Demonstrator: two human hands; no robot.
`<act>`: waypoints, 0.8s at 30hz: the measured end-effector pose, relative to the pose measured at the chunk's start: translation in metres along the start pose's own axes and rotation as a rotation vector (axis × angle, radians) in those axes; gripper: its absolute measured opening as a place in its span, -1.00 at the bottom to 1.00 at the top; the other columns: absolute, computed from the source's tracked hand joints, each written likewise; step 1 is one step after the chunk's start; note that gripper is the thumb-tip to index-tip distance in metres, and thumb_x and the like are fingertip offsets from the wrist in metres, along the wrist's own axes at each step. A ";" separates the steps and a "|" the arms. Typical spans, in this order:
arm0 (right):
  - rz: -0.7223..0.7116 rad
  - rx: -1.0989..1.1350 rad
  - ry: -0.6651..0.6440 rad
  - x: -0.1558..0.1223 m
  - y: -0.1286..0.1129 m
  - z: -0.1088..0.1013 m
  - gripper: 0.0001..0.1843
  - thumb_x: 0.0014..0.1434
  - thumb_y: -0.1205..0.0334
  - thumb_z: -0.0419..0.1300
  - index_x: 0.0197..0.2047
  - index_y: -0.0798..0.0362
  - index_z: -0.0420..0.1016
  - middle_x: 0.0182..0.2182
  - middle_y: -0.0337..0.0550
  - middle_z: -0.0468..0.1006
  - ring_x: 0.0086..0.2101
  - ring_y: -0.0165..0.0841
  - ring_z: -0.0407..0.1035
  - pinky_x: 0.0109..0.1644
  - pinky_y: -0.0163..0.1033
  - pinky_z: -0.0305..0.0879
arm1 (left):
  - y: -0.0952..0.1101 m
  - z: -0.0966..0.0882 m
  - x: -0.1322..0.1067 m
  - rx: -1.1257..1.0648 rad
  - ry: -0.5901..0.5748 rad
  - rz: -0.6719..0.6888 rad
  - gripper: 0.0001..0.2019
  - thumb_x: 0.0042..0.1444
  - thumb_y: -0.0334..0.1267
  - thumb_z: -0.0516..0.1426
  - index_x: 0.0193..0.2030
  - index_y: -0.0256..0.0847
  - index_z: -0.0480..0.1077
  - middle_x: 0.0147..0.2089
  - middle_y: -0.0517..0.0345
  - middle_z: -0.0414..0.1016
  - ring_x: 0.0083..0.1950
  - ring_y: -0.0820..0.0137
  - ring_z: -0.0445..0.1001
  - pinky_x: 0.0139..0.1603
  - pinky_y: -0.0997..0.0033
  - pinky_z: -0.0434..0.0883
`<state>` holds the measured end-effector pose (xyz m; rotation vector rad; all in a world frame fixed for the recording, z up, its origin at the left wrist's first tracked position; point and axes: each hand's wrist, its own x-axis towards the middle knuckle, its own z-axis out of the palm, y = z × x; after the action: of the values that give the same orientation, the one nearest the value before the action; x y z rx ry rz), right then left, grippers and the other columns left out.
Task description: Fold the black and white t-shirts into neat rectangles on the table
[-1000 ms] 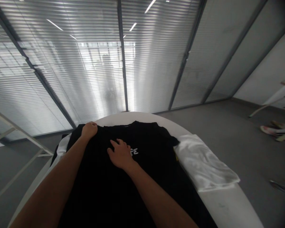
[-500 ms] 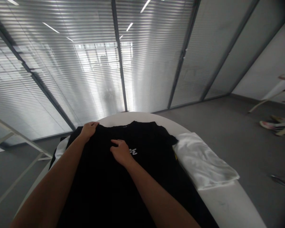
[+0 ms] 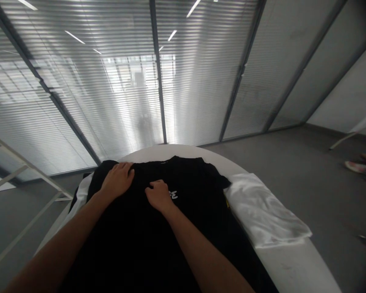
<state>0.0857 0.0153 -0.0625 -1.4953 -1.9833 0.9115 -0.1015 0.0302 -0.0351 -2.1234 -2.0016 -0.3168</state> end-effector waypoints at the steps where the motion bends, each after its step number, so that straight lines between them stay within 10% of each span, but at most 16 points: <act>1: 0.014 0.007 -0.006 0.001 0.001 -0.002 -0.56 0.13 0.22 0.03 0.00 0.13 0.57 0.01 0.06 0.51 0.06 -0.23 0.33 0.20 -0.22 0.10 | 0.005 0.001 -0.017 0.022 -0.013 0.050 -0.48 0.28 -0.06 -0.13 0.29 -0.22 0.25 0.29 -0.08 0.30 0.33 0.15 0.21 0.32 0.11 0.16; 7: 0.051 0.100 0.002 0.011 0.006 -0.023 -0.60 0.14 0.23 0.01 -0.07 0.07 0.59 -0.11 -0.07 0.59 -0.07 -0.28 0.44 0.02 -0.30 0.25 | 0.021 0.027 -0.083 0.098 -0.059 0.114 -0.43 0.28 -0.06 -0.11 0.40 -0.17 0.10 0.44 -0.02 0.04 0.45 0.13 -0.04 0.40 0.00 -0.05; 17: -0.097 -0.141 -0.125 -0.011 -0.003 -0.061 -0.67 0.18 0.20 0.04 -0.16 0.07 0.61 -0.16 -0.07 0.61 -0.11 -0.25 0.46 -0.04 -0.30 0.26 | 0.021 0.030 -0.083 0.119 -0.008 0.099 -0.44 0.30 -0.06 -0.13 0.40 -0.16 0.08 0.43 -0.02 0.07 0.44 0.15 0.00 0.40 0.00 -0.04; 24: 0.020 -0.494 0.111 -0.008 0.057 -0.139 -0.55 0.23 0.07 0.05 0.12 0.03 0.46 0.04 0.05 0.49 0.01 -0.11 0.38 0.07 -0.08 0.23 | 0.021 0.032 -0.084 0.115 0.028 0.099 -0.44 0.30 -0.04 -0.13 0.40 -0.16 0.10 0.41 0.00 0.12 0.43 0.17 0.03 0.39 0.00 -0.02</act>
<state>0.2248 0.0479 -0.0140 -1.7791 -2.2131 0.3412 -0.0853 -0.0417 -0.0908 -2.1260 -1.8455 -0.2087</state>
